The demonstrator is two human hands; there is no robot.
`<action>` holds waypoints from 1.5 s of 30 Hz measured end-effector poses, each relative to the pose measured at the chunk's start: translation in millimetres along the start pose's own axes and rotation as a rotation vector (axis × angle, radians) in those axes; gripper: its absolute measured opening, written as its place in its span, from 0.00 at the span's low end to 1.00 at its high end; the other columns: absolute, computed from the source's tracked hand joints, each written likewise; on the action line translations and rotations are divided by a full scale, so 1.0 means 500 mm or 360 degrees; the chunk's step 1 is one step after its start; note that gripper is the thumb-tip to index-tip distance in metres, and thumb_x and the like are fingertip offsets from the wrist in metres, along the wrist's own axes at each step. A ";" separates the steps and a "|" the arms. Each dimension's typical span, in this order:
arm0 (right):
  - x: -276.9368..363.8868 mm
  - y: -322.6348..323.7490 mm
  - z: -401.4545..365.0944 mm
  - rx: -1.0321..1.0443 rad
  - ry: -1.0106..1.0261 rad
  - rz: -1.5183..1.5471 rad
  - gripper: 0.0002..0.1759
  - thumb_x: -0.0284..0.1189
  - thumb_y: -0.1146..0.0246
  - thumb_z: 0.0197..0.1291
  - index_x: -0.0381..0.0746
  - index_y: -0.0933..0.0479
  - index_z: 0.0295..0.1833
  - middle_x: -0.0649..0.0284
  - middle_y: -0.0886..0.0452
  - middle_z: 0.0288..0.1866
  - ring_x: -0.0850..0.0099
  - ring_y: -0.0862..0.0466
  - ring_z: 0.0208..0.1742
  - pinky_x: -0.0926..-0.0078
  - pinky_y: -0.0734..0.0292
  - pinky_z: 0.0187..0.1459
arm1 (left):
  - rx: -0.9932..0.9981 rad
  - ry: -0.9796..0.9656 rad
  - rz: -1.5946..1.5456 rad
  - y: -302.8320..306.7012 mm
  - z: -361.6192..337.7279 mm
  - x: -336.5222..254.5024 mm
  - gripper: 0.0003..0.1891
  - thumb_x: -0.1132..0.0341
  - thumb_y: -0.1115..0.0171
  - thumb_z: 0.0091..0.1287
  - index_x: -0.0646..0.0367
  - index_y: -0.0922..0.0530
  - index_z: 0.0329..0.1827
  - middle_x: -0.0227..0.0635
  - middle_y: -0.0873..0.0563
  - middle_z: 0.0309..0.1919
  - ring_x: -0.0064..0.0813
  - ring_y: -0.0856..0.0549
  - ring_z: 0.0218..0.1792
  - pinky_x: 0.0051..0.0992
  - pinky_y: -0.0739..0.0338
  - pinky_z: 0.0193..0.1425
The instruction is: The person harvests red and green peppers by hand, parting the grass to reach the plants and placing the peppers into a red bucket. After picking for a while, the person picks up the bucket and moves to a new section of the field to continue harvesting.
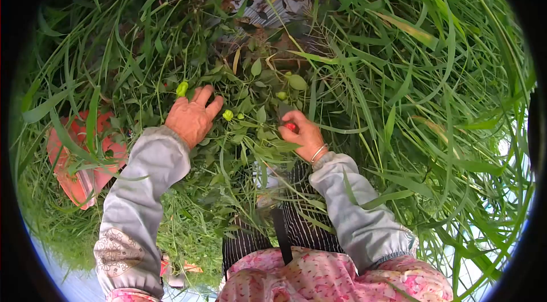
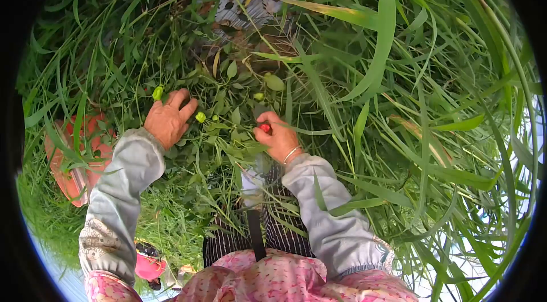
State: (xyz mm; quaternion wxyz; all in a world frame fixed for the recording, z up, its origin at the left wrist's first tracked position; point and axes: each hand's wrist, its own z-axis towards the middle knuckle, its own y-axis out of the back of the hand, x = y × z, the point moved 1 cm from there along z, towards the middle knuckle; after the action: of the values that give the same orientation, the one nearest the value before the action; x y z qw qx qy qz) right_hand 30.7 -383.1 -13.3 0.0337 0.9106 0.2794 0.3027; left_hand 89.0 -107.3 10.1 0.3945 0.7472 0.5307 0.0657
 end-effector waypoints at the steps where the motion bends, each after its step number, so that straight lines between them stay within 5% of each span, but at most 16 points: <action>1: -0.003 -0.005 -0.016 -0.0019 -0.0019 0.0161 0.11 0.31 0.34 0.53 0.39 0.25 0.39 0.69 0.23 0.26 0.80 0.27 0.27 0.82 0.29 0.35 | 0.0009 0.0007 -0.0019 -0.003 -0.002 0.001 0.32 0.64 0.34 0.52 0.51 0.35 0.62 0.38 0.35 0.59 0.37 0.33 0.61 0.40 0.29 0.50; 10: 0.011 0.026 -0.074 0.0093 -0.0366 0.0976 0.04 0.23 0.39 0.57 0.37 0.25 0.38 0.75 0.25 0.28 0.87 0.28 0.29 0.88 0.32 0.32 | -0.0021 -0.0036 -0.0247 -0.002 0.000 0.017 0.35 0.69 0.32 0.48 0.46 0.35 0.62 0.39 0.35 0.60 0.40 0.33 0.62 0.47 0.29 0.54; 14: 0.029 0.038 -0.091 0.0144 -0.0434 0.1382 0.04 0.25 0.41 0.57 0.40 0.26 0.38 0.72 0.24 0.31 0.83 0.25 0.31 0.85 0.27 0.32 | -0.0053 -0.0040 -0.0308 0.009 -0.001 0.015 0.33 0.69 0.32 0.49 0.46 0.33 0.60 0.40 0.35 0.60 0.41 0.32 0.61 0.48 0.28 0.53; 20: 0.007 0.044 -0.112 0.0337 -0.0128 0.2185 0.05 0.24 0.43 0.56 0.38 0.29 0.39 0.65 0.26 0.32 0.73 0.24 0.35 0.69 0.20 0.40 | -0.0039 -0.0037 -0.0296 -0.006 -0.006 0.030 0.31 0.68 0.34 0.51 0.47 0.34 0.60 0.41 0.34 0.60 0.41 0.32 0.62 0.44 0.28 0.52; 26: 0.019 0.078 -0.107 0.0275 -0.0442 0.1667 0.18 0.18 0.47 0.55 0.37 0.28 0.53 0.62 0.23 0.40 0.71 0.20 0.38 0.66 0.18 0.43 | -0.0209 -0.0049 -0.0237 -0.015 -0.008 0.005 0.32 0.66 0.40 0.56 0.45 0.38 0.65 0.39 0.35 0.64 0.40 0.34 0.65 0.48 0.30 0.57; 27: 0.027 0.072 -0.098 0.0228 -0.0371 0.1660 0.25 0.16 0.48 0.54 0.38 0.31 0.60 0.62 0.22 0.42 0.74 0.21 0.36 0.74 0.20 0.41 | -0.0258 -0.0031 -0.0242 0.002 -0.007 -0.010 0.31 0.67 0.41 0.56 0.45 0.38 0.66 0.38 0.35 0.64 0.39 0.33 0.64 0.47 0.32 0.61; 31: 0.062 0.087 -0.075 0.0047 -0.0040 0.0667 0.32 0.12 0.51 0.49 0.43 0.31 0.63 0.65 0.22 0.42 0.78 0.23 0.34 0.83 0.27 0.38 | -0.1000 -0.0301 -0.0212 0.127 -0.032 -0.039 0.35 0.70 0.34 0.44 0.50 0.31 0.61 0.36 0.26 0.57 0.37 0.28 0.60 0.44 0.38 0.65; 34: 0.146 0.119 -0.087 -0.0144 0.0284 -0.0225 0.32 0.13 0.49 0.47 0.44 0.29 0.61 0.64 0.22 0.42 0.77 0.24 0.32 0.82 0.27 0.38 | -0.1378 0.0304 -0.0184 0.207 -0.078 -0.003 0.36 0.68 0.32 0.47 0.53 0.34 0.63 0.42 0.27 0.58 0.44 0.27 0.58 0.44 0.39 0.65; 36: 0.210 0.142 -0.091 -0.0305 0.0532 -0.0340 0.30 0.13 0.48 0.44 0.42 0.28 0.58 0.64 0.24 0.39 0.74 0.25 0.31 0.80 0.27 0.37 | -0.1285 0.0786 -0.0445 0.193 -0.098 0.038 0.35 0.64 0.32 0.52 0.58 0.36 0.64 0.49 0.26 0.56 0.50 0.25 0.55 0.43 0.35 0.62; 37: 0.234 0.150 -0.092 -0.0303 0.0552 -0.0312 0.30 0.13 0.48 0.44 0.42 0.28 0.57 0.63 0.25 0.38 0.74 0.25 0.31 0.79 0.27 0.37 | -0.1059 0.1032 -0.1112 0.174 -0.112 0.047 0.37 0.59 0.32 0.56 0.61 0.39 0.66 0.56 0.25 0.54 0.55 0.25 0.54 0.43 0.32 0.59; 40: 0.313 0.163 -0.094 -0.0309 0.0631 -0.0403 0.29 0.13 0.49 0.45 0.41 0.28 0.57 0.62 0.25 0.38 0.73 0.26 0.32 0.79 0.27 0.37 | -0.0536 0.0902 -0.2136 0.075 -0.121 0.042 0.46 0.53 0.33 0.56 0.67 0.50 0.70 0.62 0.26 0.54 0.52 0.24 0.57 0.36 0.31 0.60; 42: 0.350 0.160 -0.096 -0.0279 0.0676 -0.0332 0.29 0.12 0.50 0.46 0.41 0.28 0.56 0.61 0.26 0.38 0.74 0.26 0.33 0.79 0.28 0.38 | -0.0538 0.0791 -0.2380 0.057 -0.092 -0.042 0.46 0.56 0.35 0.57 0.68 0.53 0.71 0.59 0.25 0.53 0.49 0.23 0.55 0.35 0.31 0.61; 45: 0.410 0.142 -0.090 -0.0152 0.0832 -0.0255 0.27 0.12 0.51 0.46 0.40 0.27 0.55 0.61 0.26 0.39 0.74 0.25 0.34 0.79 0.28 0.40 | -0.0387 0.0521 -0.2024 0.111 -0.006 -0.164 0.39 0.58 0.38 0.59 0.68 0.47 0.69 0.55 0.29 0.59 0.47 0.28 0.61 0.35 0.29 0.60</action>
State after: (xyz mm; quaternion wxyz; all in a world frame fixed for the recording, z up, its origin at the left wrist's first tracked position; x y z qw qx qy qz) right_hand 175.4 -339.3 148.8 0.0272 0.7740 0.3350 0.5366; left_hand 93.6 -182.2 74.9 0.3521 0.2194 0.9098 -0.0076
